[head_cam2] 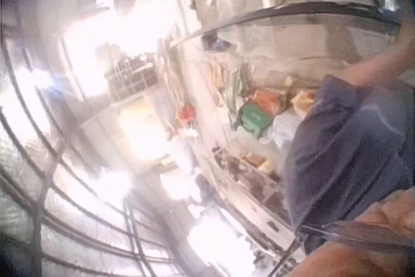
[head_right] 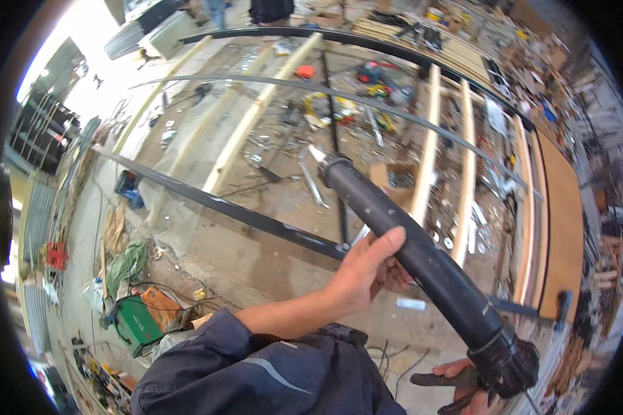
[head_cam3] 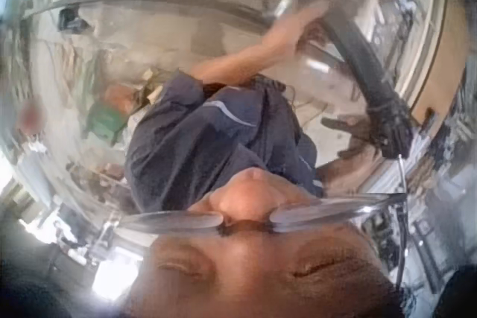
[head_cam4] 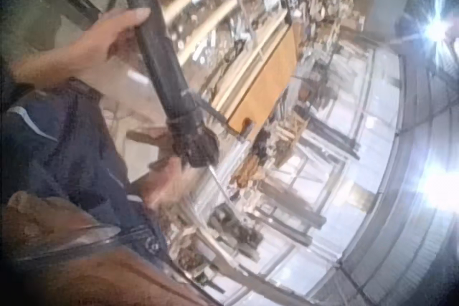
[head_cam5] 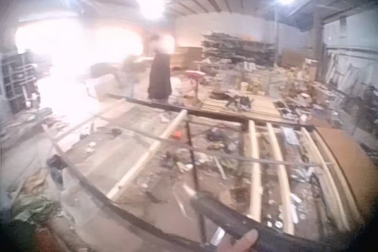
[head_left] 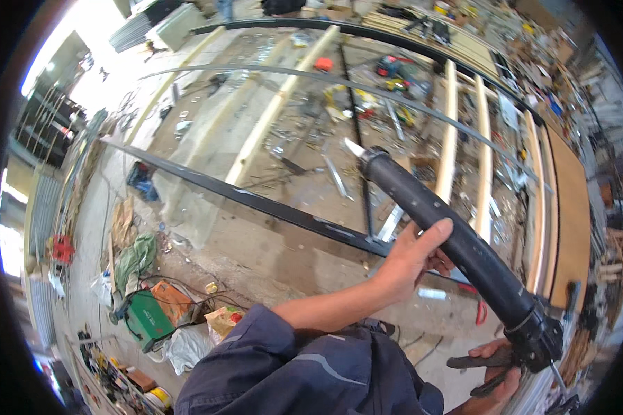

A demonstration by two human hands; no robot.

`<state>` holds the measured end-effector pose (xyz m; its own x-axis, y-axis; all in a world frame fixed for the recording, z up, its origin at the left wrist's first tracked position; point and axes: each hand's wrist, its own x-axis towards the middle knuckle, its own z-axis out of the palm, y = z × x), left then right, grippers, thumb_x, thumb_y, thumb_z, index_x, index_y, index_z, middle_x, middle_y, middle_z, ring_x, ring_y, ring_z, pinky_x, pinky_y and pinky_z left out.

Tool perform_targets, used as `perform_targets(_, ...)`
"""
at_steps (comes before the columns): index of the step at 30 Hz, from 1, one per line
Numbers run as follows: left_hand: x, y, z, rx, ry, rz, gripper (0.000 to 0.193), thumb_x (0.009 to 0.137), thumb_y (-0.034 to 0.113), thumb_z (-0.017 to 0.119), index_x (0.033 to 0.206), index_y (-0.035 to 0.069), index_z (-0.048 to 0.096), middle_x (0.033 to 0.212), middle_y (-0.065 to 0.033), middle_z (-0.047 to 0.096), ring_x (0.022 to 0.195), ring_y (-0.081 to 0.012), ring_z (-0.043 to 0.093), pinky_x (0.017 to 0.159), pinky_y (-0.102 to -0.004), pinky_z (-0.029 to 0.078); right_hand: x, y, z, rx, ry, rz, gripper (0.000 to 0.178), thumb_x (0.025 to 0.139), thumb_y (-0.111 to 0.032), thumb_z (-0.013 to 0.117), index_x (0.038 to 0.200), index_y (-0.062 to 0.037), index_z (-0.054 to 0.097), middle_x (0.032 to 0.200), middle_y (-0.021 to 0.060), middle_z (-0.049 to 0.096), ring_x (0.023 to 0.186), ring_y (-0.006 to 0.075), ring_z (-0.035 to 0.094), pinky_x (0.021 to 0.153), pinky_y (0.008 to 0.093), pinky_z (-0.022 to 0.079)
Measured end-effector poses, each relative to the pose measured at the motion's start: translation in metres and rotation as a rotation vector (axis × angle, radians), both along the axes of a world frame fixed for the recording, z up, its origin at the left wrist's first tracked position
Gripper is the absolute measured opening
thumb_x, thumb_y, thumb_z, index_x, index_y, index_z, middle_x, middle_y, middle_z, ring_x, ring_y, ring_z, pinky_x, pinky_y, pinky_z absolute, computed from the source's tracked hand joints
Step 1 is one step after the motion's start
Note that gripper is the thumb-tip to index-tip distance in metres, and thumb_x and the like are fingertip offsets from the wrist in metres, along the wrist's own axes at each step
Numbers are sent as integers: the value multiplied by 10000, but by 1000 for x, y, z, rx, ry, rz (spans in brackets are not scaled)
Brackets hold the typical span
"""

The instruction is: The person assembles a curved wooden panel onto a metal frame in a workshop. They use a pneumatic nail gun to fasten the panel and a caulking gun to apply sealant along the frame edges. A coworker assists by handing over materials and helping position the panel.

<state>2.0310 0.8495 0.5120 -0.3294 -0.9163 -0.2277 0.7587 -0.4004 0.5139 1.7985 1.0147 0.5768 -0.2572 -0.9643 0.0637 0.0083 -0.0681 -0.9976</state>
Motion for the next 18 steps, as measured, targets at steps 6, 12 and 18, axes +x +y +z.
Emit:
perform_targets(6,144,-15,-19,67,-197,351,447,965,458,616,1053,20,606,849,-91,689,719,-157,661,640,-293,543,104,-101,-28,212,-238,328,780,851,-626,664,1201,57,525,824,182,639,735,357,673,713,506,579)
perform_targets(12,204,-6,-51,190,-53,396,442,975,461,597,1033,23,608,805,-70,668,693,-147,655,613,-271,547,161,-134,-20,293,-149,416,733,854,-562,707,1182,70,532,827,231,657,714,382,695,673,534,594)
perform_targets(18,215,-13,-59,190,1,329,428,988,460,568,1048,39,625,837,-86,681,732,-172,644,655,-307,521,183,-147,6,371,-84,345,758,839,-548,716,1201,89,520,799,234,656,695,371,696,647,510,596)
